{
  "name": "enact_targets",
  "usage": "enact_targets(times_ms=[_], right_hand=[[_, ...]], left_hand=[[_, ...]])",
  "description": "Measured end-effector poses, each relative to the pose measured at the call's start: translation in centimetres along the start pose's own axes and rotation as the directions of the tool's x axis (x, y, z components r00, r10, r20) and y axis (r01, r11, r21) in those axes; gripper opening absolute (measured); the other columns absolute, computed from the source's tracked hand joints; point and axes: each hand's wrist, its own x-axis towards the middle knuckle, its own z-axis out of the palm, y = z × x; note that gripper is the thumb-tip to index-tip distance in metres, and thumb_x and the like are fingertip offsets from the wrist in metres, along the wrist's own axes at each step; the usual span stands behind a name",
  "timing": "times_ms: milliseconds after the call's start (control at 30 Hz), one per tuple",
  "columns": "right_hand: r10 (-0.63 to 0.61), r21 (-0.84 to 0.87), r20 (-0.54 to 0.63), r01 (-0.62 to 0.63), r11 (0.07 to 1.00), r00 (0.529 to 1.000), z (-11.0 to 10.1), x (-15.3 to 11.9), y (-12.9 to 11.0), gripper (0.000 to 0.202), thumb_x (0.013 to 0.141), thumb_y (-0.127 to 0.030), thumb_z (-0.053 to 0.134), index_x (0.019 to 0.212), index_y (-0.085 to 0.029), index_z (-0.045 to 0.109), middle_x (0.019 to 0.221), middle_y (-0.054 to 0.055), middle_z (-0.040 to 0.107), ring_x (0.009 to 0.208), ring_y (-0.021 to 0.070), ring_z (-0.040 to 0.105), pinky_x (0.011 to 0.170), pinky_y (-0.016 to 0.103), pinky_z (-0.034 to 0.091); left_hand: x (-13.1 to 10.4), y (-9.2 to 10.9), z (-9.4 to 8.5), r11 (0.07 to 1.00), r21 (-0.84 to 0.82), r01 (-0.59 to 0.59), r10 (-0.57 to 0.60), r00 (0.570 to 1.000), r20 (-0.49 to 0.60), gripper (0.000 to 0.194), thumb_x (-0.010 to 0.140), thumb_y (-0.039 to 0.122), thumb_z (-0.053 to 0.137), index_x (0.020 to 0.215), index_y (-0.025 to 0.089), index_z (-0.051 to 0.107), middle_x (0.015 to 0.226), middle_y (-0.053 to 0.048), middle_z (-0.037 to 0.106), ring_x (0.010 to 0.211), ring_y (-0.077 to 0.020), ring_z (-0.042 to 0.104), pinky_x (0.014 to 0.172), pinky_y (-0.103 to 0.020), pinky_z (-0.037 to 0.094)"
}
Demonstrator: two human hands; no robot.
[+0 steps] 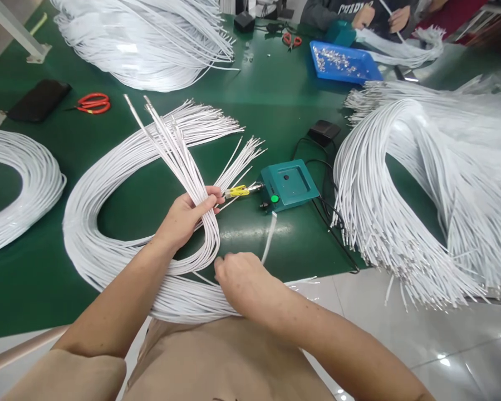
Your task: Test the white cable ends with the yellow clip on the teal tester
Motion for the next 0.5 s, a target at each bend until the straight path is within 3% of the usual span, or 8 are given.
enact_targets(times_ms=[67, 133, 167, 233, 300, 400, 500], right_hand=[[0.028, 0.048, 0.003, -0.028, 0.998, 1.0, -0.9, 0.2, 0.8, 0.015, 0.085, -0.023, 0.055, 0.08, -0.02, 0.069, 0.063, 0.008, 0.068, 0.053, 0.0216, 0.061, 0.045, 0.032, 0.036], [0.167, 0.161, -0.13, -0.146, 0.976, 0.977, -2.4, 1.0, 1.9, 0.028, 0.093, -0.029, 0.044, 0.078, -0.02, 0.067, 0.067, 0.008, 0.07, 0.058, 0.0223, 0.064, 0.049, 0.031, 0.038], [0.301, 0.25, -0.23, -0.242, 0.937, 0.926, -3.2, 1.5, 2.5, 0.032, 0.095, -0.032, 0.039, 0.082, -0.02, 0.066, 0.074, 0.009, 0.072, 0.063, 0.0223, 0.066, 0.053, 0.031, 0.039], [0.447, 0.414, -0.392, -0.279, 0.866, 0.804, -4.5, 2.7, 3.7, 0.027, 0.096, -0.035, 0.039, 0.092, -0.022, 0.063, 0.086, 0.007, 0.072, 0.074, 0.0212, 0.067, 0.06, 0.03, 0.042], [0.492, 0.493, -0.436, -0.257, 0.831, 0.753, -5.3, 3.7, 4.5, 0.019, 0.093, -0.036, 0.047, 0.094, -0.023, 0.06, 0.083, 0.004, 0.07, 0.075, 0.0201, 0.065, 0.062, 0.028, 0.041], [0.485, 0.58, -0.413, -0.189, 0.792, 0.771, -5.0, 4.3, 5.3, 0.016, 0.089, -0.034, 0.052, 0.082, -0.022, 0.059, 0.072, 0.001, 0.066, 0.068, 0.0171, 0.06, 0.061, 0.026, 0.039], [0.508, 0.712, -0.36, -0.122, 0.691, 0.782, -4.0, 4.3, 5.7, 0.024, 0.088, -0.037, 0.054, 0.071, -0.02, 0.057, 0.068, 0.0, 0.064, 0.062, 0.0135, 0.056, 0.06, 0.024, 0.039]], left_hand=[[0.0, -0.2, -0.2, 0.999, 0.034, 0.038, -0.038, 0.999, -0.001, 0.033, 0.074, 0.039, 0.075, 0.1, 0.018, 0.073, 0.085, -0.003, 0.069, 0.08, -0.0126, 0.062, 0.073, -0.022, 0.049], [-0.1, -0.4, -0.4, 0.996, 0.079, 0.028, -0.029, 1.0, 0.006, 0.037, 0.072, 0.04, 0.076, 0.102, 0.018, 0.073, 0.08, -0.002, 0.069, 0.076, -0.0133, 0.061, 0.073, -0.023, 0.048], [-0.1, -0.4, -0.5, 0.995, 0.103, 0.009, -0.01, 1.0, 0.007, 0.039, 0.071, 0.041, 0.077, 0.102, 0.018, 0.074, 0.081, -0.003, 0.07, 0.077, -0.0151, 0.062, 0.074, -0.025, 0.048], [-0.3, -0.4, -0.5, 0.985, 0.17, -0.023, 0.022, 1.0, 0.007, 0.042, 0.065, 0.041, 0.081, 0.1, 0.017, 0.075, 0.086, -0.004, 0.073, 0.083, -0.0197, 0.064, 0.078, -0.029, 0.048], [-0.4, -0.2, -0.4, 0.968, 0.25, -0.022, 0.022, 1.0, 0.004, 0.044, 0.061, 0.04, 0.084, 0.095, 0.015, 0.075, 0.088, -0.005, 0.074, 0.084, -0.0223, 0.065, 0.078, -0.031, 0.048], [-0.4, 0.2, -0.4, 0.966, 0.259, 0.0, 0.004, 1.0, -0.014, 0.04, 0.06, 0.041, 0.084, 0.088, 0.014, 0.074, 0.083, -0.005, 0.073, 0.079, -0.0206, 0.064, 0.078, -0.03, 0.048], [-0.1, 0.4, -0.4, 0.997, 0.079, 0.004, -0.004, 1.0, -0.005, 0.032, 0.068, 0.043, 0.079, 0.082, 0.015, 0.07, 0.076, -0.003, 0.07, 0.075, -0.0163, 0.063, 0.078, -0.029, 0.049]])
